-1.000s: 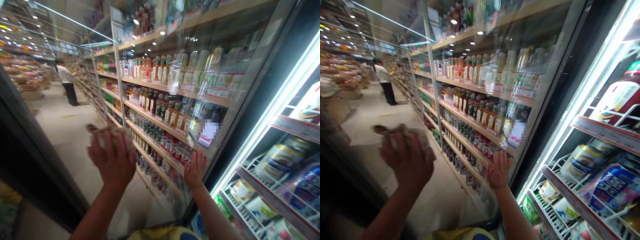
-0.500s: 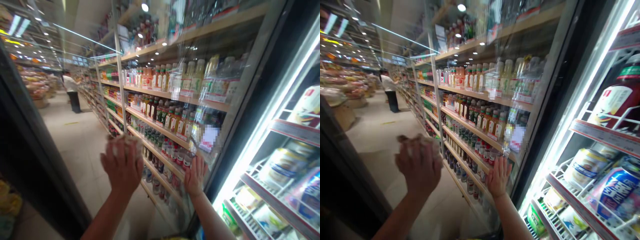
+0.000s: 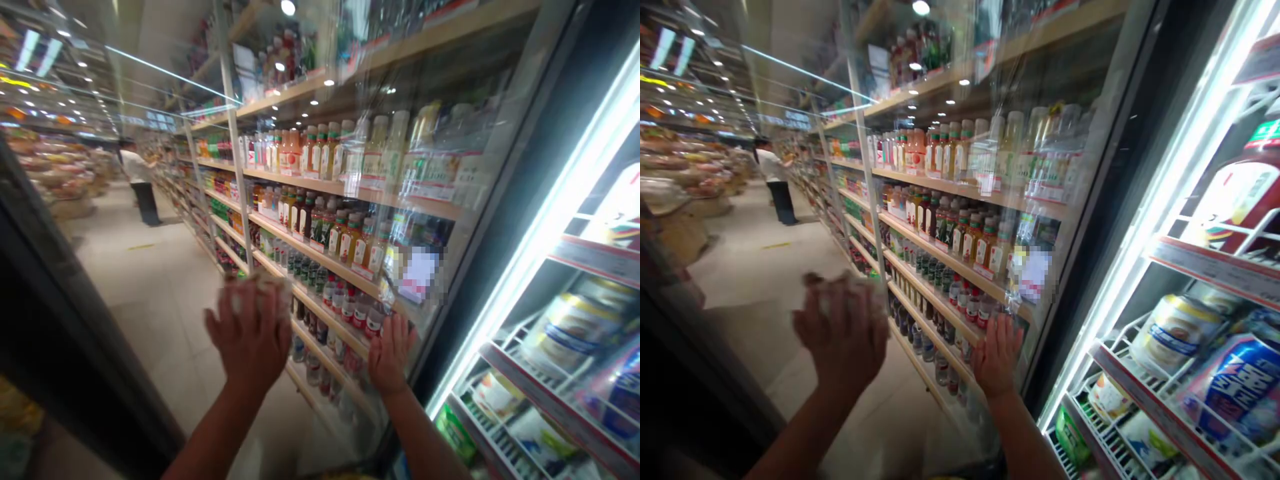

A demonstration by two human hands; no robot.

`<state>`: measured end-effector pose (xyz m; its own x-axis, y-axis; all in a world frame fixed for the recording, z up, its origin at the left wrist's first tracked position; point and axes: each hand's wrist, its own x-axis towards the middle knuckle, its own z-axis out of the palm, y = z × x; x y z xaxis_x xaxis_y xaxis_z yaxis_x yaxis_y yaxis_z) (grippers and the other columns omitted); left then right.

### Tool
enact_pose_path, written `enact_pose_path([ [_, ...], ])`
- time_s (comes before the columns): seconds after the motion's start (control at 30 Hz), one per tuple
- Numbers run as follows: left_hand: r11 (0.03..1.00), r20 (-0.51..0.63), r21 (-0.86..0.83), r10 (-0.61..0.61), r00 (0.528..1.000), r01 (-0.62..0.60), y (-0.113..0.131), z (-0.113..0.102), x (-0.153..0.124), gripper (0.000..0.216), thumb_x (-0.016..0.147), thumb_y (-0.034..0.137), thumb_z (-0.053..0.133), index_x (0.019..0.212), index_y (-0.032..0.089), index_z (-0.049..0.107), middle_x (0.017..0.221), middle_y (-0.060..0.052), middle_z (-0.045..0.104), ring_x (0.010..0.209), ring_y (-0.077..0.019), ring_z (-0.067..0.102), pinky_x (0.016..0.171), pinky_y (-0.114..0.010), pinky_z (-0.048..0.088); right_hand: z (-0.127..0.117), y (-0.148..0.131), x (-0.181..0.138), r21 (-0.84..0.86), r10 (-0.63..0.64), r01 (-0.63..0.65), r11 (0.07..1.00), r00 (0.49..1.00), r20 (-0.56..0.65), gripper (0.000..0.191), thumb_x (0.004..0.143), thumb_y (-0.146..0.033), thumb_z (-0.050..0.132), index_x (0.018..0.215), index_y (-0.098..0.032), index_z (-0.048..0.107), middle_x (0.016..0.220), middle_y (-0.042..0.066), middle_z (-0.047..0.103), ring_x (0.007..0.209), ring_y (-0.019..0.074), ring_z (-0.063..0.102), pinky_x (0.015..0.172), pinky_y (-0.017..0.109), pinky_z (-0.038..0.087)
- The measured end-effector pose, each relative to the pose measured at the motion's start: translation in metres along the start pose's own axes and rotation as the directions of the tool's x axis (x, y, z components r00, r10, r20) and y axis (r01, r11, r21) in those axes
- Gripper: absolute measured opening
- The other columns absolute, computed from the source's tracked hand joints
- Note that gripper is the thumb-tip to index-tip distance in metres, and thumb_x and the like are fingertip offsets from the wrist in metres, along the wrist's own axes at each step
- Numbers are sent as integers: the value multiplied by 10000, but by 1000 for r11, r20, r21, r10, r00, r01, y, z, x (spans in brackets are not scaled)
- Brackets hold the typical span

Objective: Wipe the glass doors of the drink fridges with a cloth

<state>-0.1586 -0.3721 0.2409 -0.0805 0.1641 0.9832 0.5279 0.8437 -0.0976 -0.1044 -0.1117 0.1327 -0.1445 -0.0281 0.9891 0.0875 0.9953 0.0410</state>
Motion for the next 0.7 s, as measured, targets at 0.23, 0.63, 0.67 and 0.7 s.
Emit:
enact_pose_path([
  [0.23, 997, -29, -39, 72, 997, -73, -5, 0, 25, 767, 931, 329, 670, 1619, 249, 340, 1545, -123, 527, 1598, -289, 147, 1319, -542, 29, 0, -1, -2, -17, 11, -10, 1000, 1000, 18, 695, 1000, -204, 443, 1647, -134, 198, 1622, 232, 404, 1553, 359, 310, 1208, 676, 306],
  [0.63, 968, -2, -106, 228, 974, -227, 31, 10, 46, 627, 940, 370, 672, 1534, 300, 485, 1483, -35, 600, 1604, -212, 138, 1327, -452, -23, 0, -1, 0, -11, 10, -10, 1000, 1000, 13, 695, 994, -191, 449, 1643, -123, 211, 1635, 237, 381, 1568, 363, 275, 1215, 684, 297],
  [0.67, 983, -13, -76, 164, 986, -165, 17, 5, 63, 678, 941, 376, 667, 1569, 278, 432, 1548, -59, 533, 1606, -245, 129, 1323, -483, -29, 0, -1, 0, -15, 8, -8, 1000, 1000, 17, 694, 994, -191, 445, 1644, -125, 210, 1633, 238, 385, 1566, 365, 279, 1211, 685, 302],
  [0.7, 995, -23, -45, 93, 995, -94, 1, -1, 82, 717, 950, 376, 645, 1602, 263, 371, 1624, -81, 429, 1606, -283, 120, 1315, -527, -32, -1, -1, 1, -19, 7, -7, 1000, 1000, 16, 693, 994, -186, 443, 1644, -125, 209, 1632, 238, 387, 1566, 363, 280, 1211, 683, 302],
])
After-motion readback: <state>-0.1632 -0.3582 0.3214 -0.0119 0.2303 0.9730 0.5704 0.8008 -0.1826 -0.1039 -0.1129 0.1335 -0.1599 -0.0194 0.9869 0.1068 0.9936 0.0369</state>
